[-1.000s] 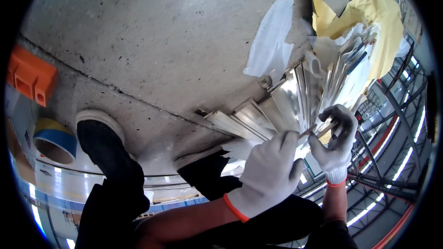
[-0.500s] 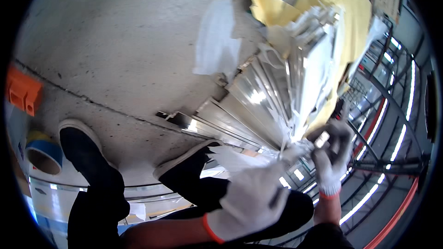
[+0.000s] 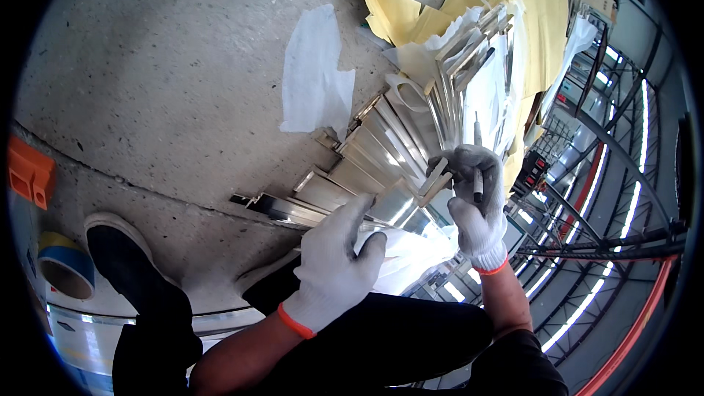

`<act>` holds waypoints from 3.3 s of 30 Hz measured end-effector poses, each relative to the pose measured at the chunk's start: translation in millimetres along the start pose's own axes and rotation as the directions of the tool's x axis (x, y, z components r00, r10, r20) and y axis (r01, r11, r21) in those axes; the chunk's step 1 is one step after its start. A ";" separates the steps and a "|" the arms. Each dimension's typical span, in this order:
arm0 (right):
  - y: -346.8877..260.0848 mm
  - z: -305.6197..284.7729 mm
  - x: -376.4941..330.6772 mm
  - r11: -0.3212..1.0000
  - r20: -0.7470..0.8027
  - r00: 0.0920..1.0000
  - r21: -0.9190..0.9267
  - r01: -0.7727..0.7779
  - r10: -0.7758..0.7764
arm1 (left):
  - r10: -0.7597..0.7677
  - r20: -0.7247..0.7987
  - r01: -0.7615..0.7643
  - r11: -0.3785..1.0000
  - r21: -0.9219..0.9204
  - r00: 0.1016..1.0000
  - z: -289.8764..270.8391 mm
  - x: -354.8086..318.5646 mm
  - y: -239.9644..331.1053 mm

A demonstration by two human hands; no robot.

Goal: The person measures and marks multiple metal sheets using a tape measure, a square, and a marker. They repeatedly position the square on each sheet, draw lines, and stack the marked pieces. The person also handles smaller metal components and places them on the floor.

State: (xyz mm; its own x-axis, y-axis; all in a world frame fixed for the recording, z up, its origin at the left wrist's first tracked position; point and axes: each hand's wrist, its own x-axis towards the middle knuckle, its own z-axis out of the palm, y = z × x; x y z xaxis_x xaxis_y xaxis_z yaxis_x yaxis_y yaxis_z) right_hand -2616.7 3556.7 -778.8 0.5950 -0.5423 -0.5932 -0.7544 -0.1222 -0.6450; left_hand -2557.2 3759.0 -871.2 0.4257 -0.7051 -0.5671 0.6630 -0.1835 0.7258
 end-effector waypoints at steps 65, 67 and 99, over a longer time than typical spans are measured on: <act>-22.3 12.1 -23.3 0.965 -0.175 0.985 -0.255 -0.061 0.016 | -0.077 0.503 0.234 0.937 -0.258 0.861 5.1 15.0 -4.5; -22.2 12.1 -23.7 0.956 -0.183 0.983 -0.287 -0.062 0.009 | -0.077 0.485 0.272 0.897 -0.348 0.871 11.2 9.0 -1.4; -43.5 9.1 -16.9 0.968 -0.056 0.994 -0.231 -0.100 0.090 | -0.306 0.240 0.329 0.942 -0.061 0.921 -11.0 29.8 -25.8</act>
State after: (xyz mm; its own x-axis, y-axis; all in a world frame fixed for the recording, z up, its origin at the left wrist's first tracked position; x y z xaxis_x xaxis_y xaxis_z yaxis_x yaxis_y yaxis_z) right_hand -2591.4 3578.7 -745.1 0.5085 -0.5968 -0.6207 -0.8538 -0.2559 -0.4534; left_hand -2554.9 3750.3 -911.2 0.0410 -0.7578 -0.6512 0.8026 -0.3632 0.4732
